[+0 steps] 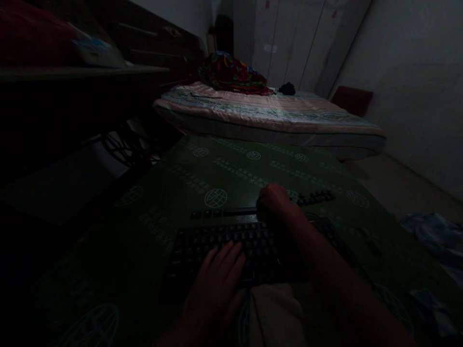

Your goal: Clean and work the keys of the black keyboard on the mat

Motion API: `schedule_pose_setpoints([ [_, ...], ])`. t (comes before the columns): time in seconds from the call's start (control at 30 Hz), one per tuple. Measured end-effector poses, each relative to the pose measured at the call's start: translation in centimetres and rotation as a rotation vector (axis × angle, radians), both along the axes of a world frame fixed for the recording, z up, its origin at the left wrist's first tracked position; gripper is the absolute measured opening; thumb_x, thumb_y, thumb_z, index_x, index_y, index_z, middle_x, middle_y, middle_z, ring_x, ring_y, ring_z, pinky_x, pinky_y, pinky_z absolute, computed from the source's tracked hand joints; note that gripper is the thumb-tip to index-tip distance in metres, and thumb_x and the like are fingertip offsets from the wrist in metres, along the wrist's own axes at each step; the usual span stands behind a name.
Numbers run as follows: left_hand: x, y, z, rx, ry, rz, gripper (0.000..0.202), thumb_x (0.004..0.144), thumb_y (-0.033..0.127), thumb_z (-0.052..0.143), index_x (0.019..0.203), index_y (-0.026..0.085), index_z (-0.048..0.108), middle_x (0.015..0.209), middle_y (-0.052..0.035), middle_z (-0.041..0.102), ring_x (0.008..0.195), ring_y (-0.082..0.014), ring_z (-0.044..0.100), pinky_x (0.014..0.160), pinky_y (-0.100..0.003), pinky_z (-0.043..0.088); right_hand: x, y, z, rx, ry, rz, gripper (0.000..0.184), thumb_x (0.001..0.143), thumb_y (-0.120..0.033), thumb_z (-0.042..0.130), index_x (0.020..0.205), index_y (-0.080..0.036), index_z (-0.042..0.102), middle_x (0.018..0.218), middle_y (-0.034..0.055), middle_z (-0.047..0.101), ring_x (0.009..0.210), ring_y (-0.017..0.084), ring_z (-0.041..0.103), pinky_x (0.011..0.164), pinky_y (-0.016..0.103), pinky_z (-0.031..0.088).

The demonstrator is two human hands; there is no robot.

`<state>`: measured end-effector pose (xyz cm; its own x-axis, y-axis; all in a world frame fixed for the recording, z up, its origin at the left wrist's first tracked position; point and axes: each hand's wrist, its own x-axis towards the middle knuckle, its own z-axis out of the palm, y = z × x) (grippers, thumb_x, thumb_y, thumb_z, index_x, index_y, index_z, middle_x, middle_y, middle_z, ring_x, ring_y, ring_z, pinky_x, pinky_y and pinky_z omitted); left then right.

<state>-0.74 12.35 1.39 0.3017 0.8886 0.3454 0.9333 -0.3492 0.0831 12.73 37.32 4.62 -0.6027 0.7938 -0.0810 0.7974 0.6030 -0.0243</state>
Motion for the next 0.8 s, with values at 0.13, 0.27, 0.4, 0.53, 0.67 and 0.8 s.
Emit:
schedule_pose_setpoints([
  [0.13, 0.0, 0.0, -0.1, -0.013, 0.014, -0.008, 0.044, 0.092, 0.041, 0.046, 0.128, 0.014, 0.051, 0.138, -0.0128, 0.049, 0.128, -0.0286, 0.041, 0.103, -0.047, 0.032, 0.0, 0.5, -0.3, -0.018, 0.004, -0.003, 0.022, 0.081, -0.023, 0.057, 0.096, -0.023, 0.073, 0.096, 0.0041, 0.072, 0.088, 0.017, 0.064, 0.067, 0.022, 0.04],
  [0.27, 0.1, -0.1, -0.3, -0.004, 0.012, -0.001, 0.044, 0.094, 0.041, 0.045, 0.128, 0.015, 0.05, 0.139, -0.0123, 0.048, 0.128, -0.0283, 0.041, 0.104, -0.047, 0.031, 0.0, 0.9, -0.5, -0.029, 0.005, -0.002, 0.021, 0.079, -0.023, 0.059, 0.095, -0.022, 0.073, 0.096, 0.0048, 0.072, 0.088, 0.019, 0.064, 0.065, 0.023, 0.04],
  [0.4, 0.1, -0.1, -0.4, 0.017, 0.006, -0.004, 0.044, 0.093, 0.04, 0.047, 0.128, 0.015, 0.05, 0.138, -0.0134, 0.049, 0.129, -0.0286, 0.041, 0.104, -0.048, 0.032, -0.1, 0.9, -0.3, -0.033, 0.009, -0.005, 0.019, 0.078, -0.022, 0.059, 0.09, -0.021, 0.073, 0.09, 0.0055, 0.072, 0.084, 0.019, 0.065, 0.062, 0.023, 0.038],
  [0.53, 0.1, 0.0, -0.3, 0.008, 0.007, -0.006, 0.043, 0.093, 0.04, 0.045, 0.128, 0.015, 0.051, 0.139, -0.0124, 0.048, 0.128, -0.0287, 0.042, 0.103, -0.048, 0.033, -0.1, 1.0, -0.2, -0.047, 0.006, 0.007, 0.019, 0.079, -0.023, 0.058, 0.089, -0.021, 0.074, 0.087, 0.0049, 0.072, 0.082, 0.018, 0.065, 0.061, 0.022, 0.038],
  [0.67, 0.0, 0.0, -0.2, -0.009, 0.011, -0.005, 0.043, 0.093, 0.039, 0.046, 0.128, 0.014, 0.051, 0.14, -0.0126, 0.047, 0.129, -0.029, 0.041, 0.103, -0.048, 0.033, -0.2, 1.1, -0.3, -0.04, 0.002, 0.018, 0.017, 0.079, -0.023, 0.058, 0.084, -0.019, 0.074, 0.087, 0.0063, 0.071, 0.083, 0.018, 0.064, 0.065, 0.023, 0.04],
  [0.8, 0.0, 0.0, 0.1, -0.039, 0.013, -0.009, 0.044, 0.093, 0.041, 0.045, 0.127, 0.014, 0.051, 0.139, -0.0136, 0.048, 0.128, -0.0291, 0.042, 0.103, -0.049, 0.034, -0.4, 1.1, -0.3, -0.014, 0.026, 0.028, 0.014, 0.078, -0.021, 0.06, 0.08, -0.017, 0.073, 0.092, 0.0087, 0.07, 0.088, 0.02, 0.063, 0.07, 0.024, 0.043],
])
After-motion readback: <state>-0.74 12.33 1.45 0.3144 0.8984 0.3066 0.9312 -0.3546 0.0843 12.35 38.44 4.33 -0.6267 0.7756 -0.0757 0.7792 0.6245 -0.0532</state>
